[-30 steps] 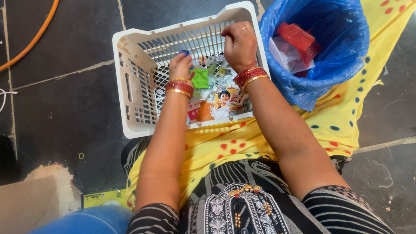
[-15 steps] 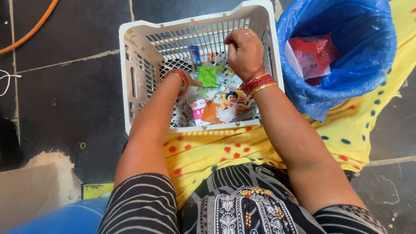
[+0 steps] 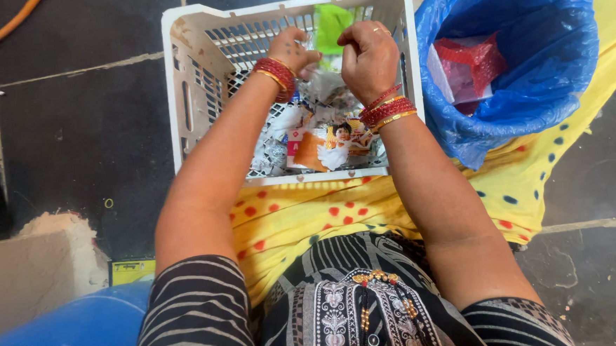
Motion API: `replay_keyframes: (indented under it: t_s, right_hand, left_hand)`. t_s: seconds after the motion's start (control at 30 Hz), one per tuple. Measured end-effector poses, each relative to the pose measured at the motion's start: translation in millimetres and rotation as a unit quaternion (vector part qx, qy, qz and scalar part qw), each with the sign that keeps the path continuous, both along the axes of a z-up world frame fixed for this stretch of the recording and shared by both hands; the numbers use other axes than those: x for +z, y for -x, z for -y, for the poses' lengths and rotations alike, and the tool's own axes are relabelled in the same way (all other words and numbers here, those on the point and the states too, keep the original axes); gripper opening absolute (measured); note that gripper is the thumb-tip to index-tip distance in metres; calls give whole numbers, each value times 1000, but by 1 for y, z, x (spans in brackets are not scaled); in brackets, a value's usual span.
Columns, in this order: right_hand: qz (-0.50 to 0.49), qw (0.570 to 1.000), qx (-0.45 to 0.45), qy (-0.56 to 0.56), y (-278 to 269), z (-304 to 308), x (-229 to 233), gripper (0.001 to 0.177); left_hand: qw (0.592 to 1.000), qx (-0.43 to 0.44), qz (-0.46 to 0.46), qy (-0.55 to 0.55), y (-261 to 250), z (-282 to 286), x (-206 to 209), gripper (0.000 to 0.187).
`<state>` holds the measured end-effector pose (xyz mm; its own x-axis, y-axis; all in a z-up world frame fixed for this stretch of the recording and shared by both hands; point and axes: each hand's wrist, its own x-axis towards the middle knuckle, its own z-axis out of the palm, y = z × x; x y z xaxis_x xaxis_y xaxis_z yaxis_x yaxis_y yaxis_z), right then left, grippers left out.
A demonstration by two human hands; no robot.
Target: The person sits on the floor and sorts plastic waste from a white basket into a blue bag. They pick up various plastic items, including bubble wrap and small packets, and place them into the bag.
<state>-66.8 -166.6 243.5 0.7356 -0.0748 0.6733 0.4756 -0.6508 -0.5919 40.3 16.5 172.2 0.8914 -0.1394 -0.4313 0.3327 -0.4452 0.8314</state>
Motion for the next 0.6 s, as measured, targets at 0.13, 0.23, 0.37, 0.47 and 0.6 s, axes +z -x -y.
replay_keyframes:
  t_s: [0.13,0.23,0.37,0.47,0.6]
  right_hand:
    - [11,1000,8,-9,-1,1,1,14]
    - [12,1000,6,-22,1,-1,4,13]
    - [12,999,17,-29,5,-5,9,14]
    - [4,999,21,-30,8,-7,15,14]
    - [6,999,35,-40,14,-11,23,14]
  left_hand:
    - [971,-121,102,-180,-20,-40,-20,74]
    - [933,-138,48,-330,-36,-76,-43,64]
    - [908,-108,-78,-396,-46,-102,-81,71]
    - [930,-62,-97,-350,-39,-90,-95,108]
    - [937,-81,-140,-310,-14,-38,-67,141]
